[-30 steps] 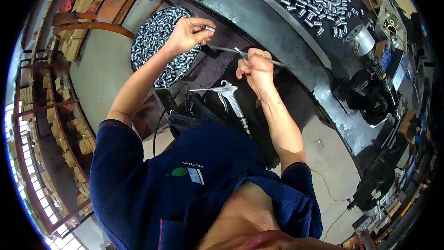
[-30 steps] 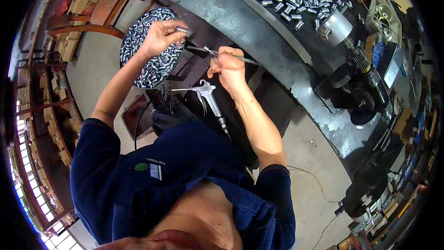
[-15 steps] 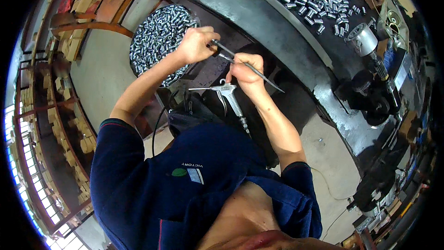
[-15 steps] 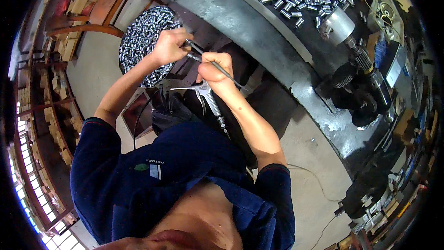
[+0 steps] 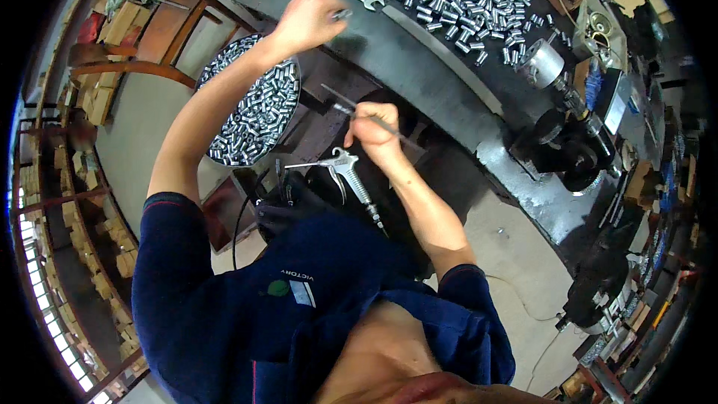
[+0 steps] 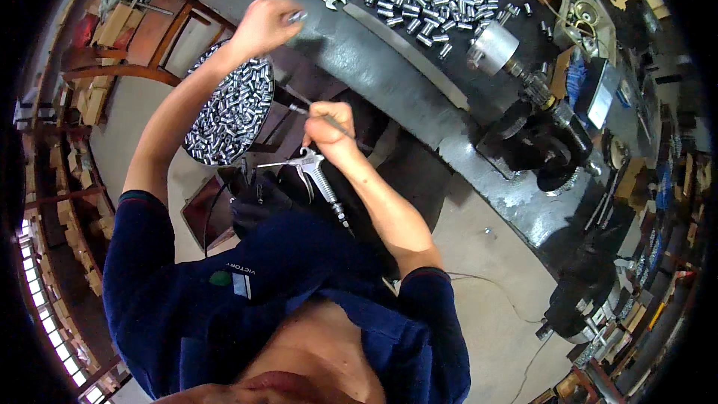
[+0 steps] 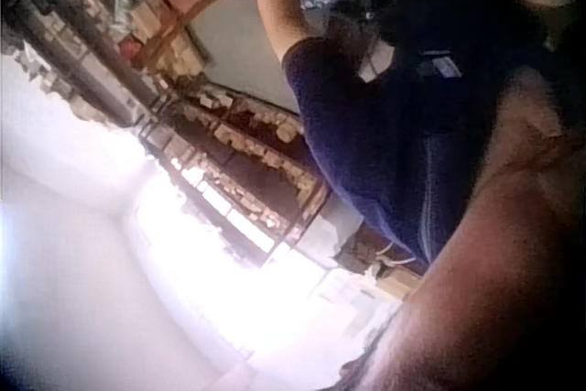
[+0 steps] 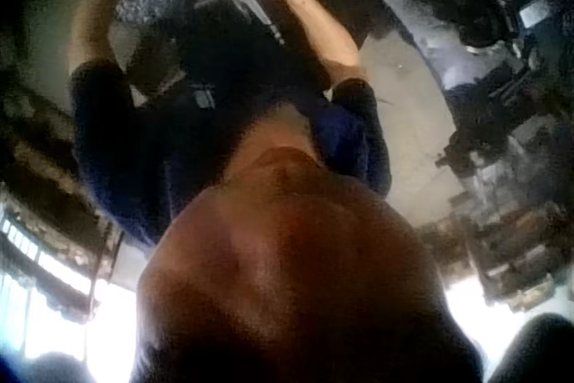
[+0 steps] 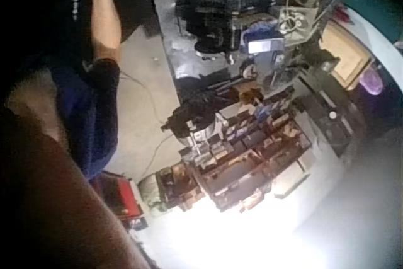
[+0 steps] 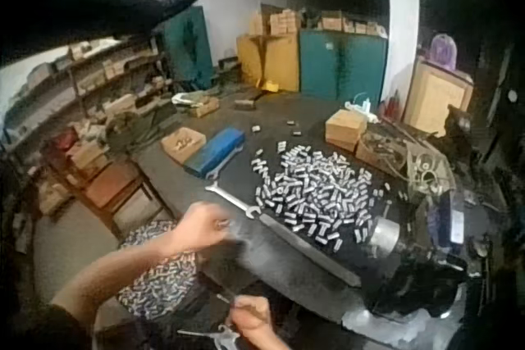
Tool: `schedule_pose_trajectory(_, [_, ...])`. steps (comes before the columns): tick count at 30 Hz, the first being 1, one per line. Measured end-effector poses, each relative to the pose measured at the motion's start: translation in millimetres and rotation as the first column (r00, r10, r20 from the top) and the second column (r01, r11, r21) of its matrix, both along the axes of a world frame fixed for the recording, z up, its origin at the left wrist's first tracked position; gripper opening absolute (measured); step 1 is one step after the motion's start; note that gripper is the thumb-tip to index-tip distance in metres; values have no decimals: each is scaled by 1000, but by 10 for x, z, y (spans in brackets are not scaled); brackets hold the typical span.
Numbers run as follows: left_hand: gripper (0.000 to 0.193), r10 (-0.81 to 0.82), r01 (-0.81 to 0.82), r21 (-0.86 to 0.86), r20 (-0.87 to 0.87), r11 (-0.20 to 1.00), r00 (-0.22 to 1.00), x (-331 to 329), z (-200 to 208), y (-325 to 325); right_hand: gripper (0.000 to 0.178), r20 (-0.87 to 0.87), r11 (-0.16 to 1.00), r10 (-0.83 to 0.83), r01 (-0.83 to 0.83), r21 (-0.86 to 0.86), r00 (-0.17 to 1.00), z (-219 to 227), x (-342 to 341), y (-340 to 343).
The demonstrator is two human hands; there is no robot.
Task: The person repeatedly picks up small cylindrical metal parts from a pile on a workbench. They use a thin metal tool to scrape the surface of each part individually. After cleaning, the person places the part into a separate container.
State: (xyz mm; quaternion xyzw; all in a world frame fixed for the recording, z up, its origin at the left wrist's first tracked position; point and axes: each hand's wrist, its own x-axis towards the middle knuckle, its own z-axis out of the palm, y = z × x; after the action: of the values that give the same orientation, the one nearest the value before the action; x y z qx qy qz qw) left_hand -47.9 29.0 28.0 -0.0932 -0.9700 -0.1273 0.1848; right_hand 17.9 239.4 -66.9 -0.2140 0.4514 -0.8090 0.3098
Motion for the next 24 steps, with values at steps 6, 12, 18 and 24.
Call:
schedule_pose_trajectory(6, [31, -210, 91, 914, -6, 396, 978, -820, 469, 410, 21, -36, 994, -51, 55, 95, 998, 8, 27, -35])
schedule_pose_trajectory(12, [28, -276, 46, 673, 239, 738, 931, 47, 225, 171, 28, -37, 984, -175, 173, -48, 984, -63, -73, -10])
schedule_pose_trajectory(18, [27, -413, -384, 871, 485, 306, 770, 1027, -524, 355, 22, -160, 987, -117, 133, 91, 980, -32, -15, -34])
schedule_pose_trajectory(24, [17, -430, -378, 913, 407, 155, 806, 1074, -712, 444, 20, 6, 998, -63, 62, 30, 998, -59, -6, -69])
